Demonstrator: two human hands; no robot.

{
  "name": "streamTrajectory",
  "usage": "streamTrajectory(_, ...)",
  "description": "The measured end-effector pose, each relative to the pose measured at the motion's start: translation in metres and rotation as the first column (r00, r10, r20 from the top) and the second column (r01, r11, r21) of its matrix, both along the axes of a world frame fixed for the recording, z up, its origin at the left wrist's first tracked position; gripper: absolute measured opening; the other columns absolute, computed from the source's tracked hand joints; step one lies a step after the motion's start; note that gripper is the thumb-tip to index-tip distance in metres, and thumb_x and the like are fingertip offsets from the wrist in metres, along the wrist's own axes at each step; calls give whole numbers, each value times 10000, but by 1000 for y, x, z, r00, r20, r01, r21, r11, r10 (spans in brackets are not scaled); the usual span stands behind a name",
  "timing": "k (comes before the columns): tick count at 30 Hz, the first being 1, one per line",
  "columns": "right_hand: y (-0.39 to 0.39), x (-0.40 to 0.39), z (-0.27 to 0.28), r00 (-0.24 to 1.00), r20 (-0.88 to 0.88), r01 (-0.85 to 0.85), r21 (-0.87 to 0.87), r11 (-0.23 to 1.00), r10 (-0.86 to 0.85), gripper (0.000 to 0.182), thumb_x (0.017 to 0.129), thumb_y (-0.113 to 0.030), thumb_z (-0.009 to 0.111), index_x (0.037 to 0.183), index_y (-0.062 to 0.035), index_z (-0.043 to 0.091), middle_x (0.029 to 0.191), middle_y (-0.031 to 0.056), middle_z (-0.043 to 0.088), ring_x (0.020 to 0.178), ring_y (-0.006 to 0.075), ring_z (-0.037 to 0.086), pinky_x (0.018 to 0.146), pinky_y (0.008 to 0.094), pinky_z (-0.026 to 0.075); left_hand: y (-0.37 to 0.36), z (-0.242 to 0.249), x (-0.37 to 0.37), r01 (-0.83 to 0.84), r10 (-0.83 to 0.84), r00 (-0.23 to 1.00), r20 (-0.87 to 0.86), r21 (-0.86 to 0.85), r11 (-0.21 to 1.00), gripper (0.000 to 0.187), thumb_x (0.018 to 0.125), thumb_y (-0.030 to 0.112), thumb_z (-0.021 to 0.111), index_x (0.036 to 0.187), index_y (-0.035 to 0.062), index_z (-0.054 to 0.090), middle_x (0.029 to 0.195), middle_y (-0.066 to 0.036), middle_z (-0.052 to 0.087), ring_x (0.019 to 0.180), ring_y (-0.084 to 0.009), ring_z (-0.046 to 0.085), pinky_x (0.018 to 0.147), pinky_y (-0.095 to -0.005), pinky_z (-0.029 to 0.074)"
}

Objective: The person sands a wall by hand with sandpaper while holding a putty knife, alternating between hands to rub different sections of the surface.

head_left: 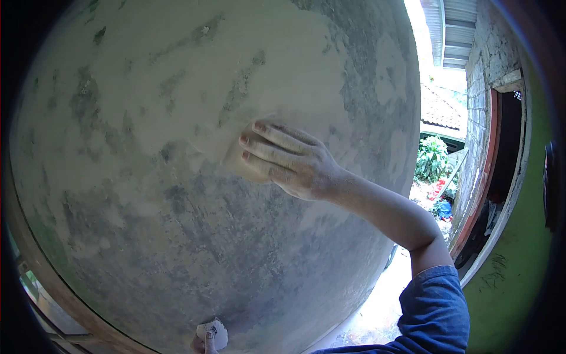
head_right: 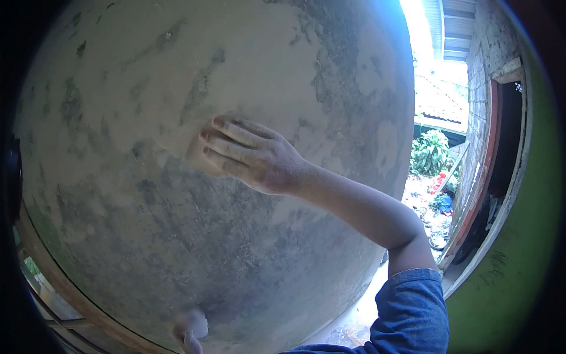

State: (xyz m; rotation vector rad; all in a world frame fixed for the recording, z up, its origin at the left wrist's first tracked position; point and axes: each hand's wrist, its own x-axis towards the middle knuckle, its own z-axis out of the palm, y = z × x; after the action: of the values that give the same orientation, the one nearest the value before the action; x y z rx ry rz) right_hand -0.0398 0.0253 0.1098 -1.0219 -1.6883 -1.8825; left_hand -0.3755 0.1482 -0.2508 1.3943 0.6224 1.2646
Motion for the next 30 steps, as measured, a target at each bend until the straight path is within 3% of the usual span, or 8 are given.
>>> streamTrajectory(7,-6,40,65,945,-251,-153,226,962,209,363,785,36,575,1065,-187,634,1260,-4,558,1237,198,462,1042,309,401,4,-9,-3,-10,11,1000,14,-44,999,273,850,229,637,1003,3,651,946,-67,657,845,-179,620,722,-321,512)
streamTrajectory(12,12,-35,8,997,-11,-80,-208,975,80,357,822,-10,573,1110,-214,628,1262,-18,558,1224,199,470,1070,322,360,15,-19,1,-41,42,998,-46,14,999,263,852,219,636,1003,4,651,948,-65,656,844,-173,617,731,-311,507)
streamTrajectory(16,-14,13,93,838,-489,-135,241,961,241,495,786,29,597,1195,-249,580,1302,0,531,1289,185,401,1076,408,339,28,-48,-8,-118,126,980,-152,60,991,262,852,216,636,1005,5,650,951,-65,655,844,-170,615,738,-306,504)
streamTrajectory(19,15,0,77,991,-136,44,353,935,4,452,809,-34,604,1201,-256,564,1297,-43,526,1213,227,471,1001,407,435,30,-44,-5,-84,85,992,-91,15,996,265,852,215,636,1011,2,647,957,-68,653,848,-171,613,743,-306,501)
streamTrajectory(23,23,-63,15,986,87,-130,-132,983,142,381,833,-69,590,1175,-237,580,1233,-30,567,1165,199,505,999,377,432,2,-7,-2,-72,72,997,-31,-10,997,275,853,212,636,1021,-5,640,968,-74,650,859,-178,609,746,-312,498)
streamTrajectory(25,18,-35,47,858,-420,-397,-178,901,295,357,857,-110,580,1188,-241,578,1280,-27,534,1160,183,503,1029,354,400,28,-47,-9,-127,134,980,-146,59,990,276,853,209,637,1024,-8,638,970,-75,650,863,-179,609,749,-313,498)
streamTrajectory(26,16,9,83,983,16,-185,17,983,185,331,882,-144,556,1198,-242,576,1371,-21,451,1225,175,454,1074,341,337,38,-63,-12,-169,195,950,-244,125,978,277,853,206,637,1027,-10,636,972,-76,649,867,-180,608,752,-314,498)
streamTrajectory(30,-4,2,58,915,-398,31,221,975,62,387,895,-91,523,1275,-165,509,1370,5,459,1270,221,421,1070,366,348,34,-59,-10,-165,184,951,-248,96,982,271,850,204,641,1014,-12,642,960,-77,654,861,-180,609,757,-315,497)
